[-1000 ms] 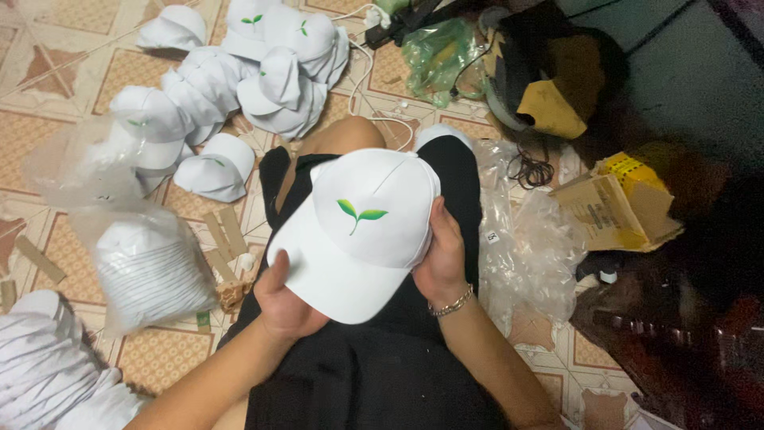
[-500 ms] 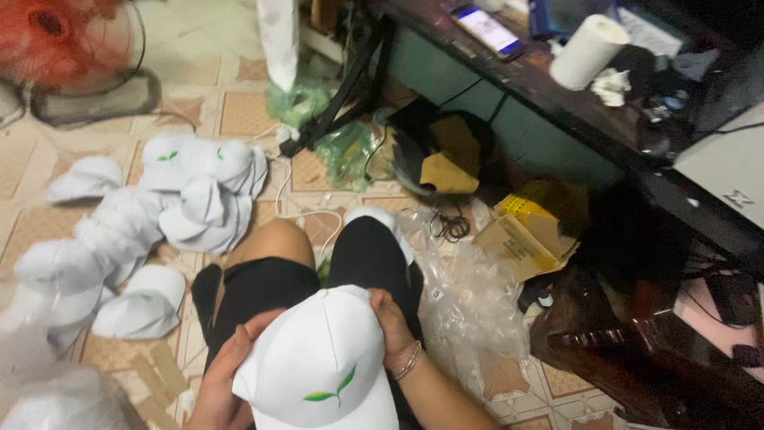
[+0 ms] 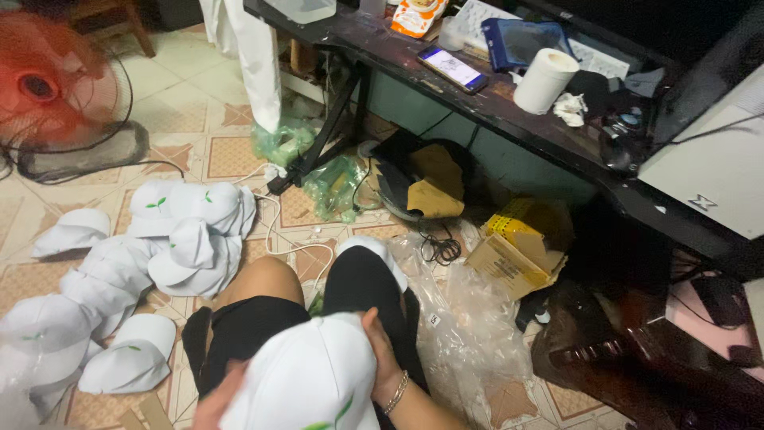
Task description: The person sits on the floor and processes white baseball caps one by one. They use a hairdryer to heat the logo, wipe the inside with a cloth, insert a cardboard piece, spray the logo, and repeat the heating and wiping steps.
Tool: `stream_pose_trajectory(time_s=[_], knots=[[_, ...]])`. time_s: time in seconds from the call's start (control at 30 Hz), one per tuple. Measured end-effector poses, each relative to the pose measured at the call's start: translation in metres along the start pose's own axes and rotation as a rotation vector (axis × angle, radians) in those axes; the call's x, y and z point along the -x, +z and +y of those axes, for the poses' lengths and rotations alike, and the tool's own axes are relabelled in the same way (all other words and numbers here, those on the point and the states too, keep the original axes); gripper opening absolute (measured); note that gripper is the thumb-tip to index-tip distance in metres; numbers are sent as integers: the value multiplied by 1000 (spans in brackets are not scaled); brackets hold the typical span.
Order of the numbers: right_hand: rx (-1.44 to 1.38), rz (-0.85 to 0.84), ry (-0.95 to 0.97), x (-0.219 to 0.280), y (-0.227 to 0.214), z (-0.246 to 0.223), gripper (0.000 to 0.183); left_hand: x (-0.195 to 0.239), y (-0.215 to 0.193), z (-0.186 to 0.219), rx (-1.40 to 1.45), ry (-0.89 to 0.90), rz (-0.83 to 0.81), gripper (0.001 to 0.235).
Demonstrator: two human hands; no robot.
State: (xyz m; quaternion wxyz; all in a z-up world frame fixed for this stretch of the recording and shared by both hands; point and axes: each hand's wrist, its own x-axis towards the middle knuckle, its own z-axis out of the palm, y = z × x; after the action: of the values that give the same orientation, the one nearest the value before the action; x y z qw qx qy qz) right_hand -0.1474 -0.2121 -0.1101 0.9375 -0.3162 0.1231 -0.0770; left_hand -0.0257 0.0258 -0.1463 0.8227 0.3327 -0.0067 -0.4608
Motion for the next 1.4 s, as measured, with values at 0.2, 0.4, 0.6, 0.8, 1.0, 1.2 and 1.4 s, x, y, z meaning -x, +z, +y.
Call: stream_pose_trajectory(time_s=[0.2, 0.4, 0.6, 0.8, 1.0, 1.2, 1.4], knots=[[105, 343, -169, -45, 22, -31, 75, 25, 56, -12, 572, 148, -381, 125], [216, 342, -272, -96, 40, -52, 67, 9, 115, 17, 252, 253, -93, 85], [690, 283, -313, -92, 37, -109, 41, 0, 74, 119, 350, 534, 255, 78], [1367, 460, -346, -82, -58, -157, 21, 6, -73, 226, 214, 996, 313, 62], [1615, 467, -31, -101, -143, -133, 22, -58, -205, 203, 400, 701, 617, 59], [1629, 299, -39, -116, -227, -110, 26, -158, -296, 188, 496, 702, 536, 55], [1765, 303, 228, -142, -249, -104, 29, -203, -365, 157, 46, 577, 991, 55]])
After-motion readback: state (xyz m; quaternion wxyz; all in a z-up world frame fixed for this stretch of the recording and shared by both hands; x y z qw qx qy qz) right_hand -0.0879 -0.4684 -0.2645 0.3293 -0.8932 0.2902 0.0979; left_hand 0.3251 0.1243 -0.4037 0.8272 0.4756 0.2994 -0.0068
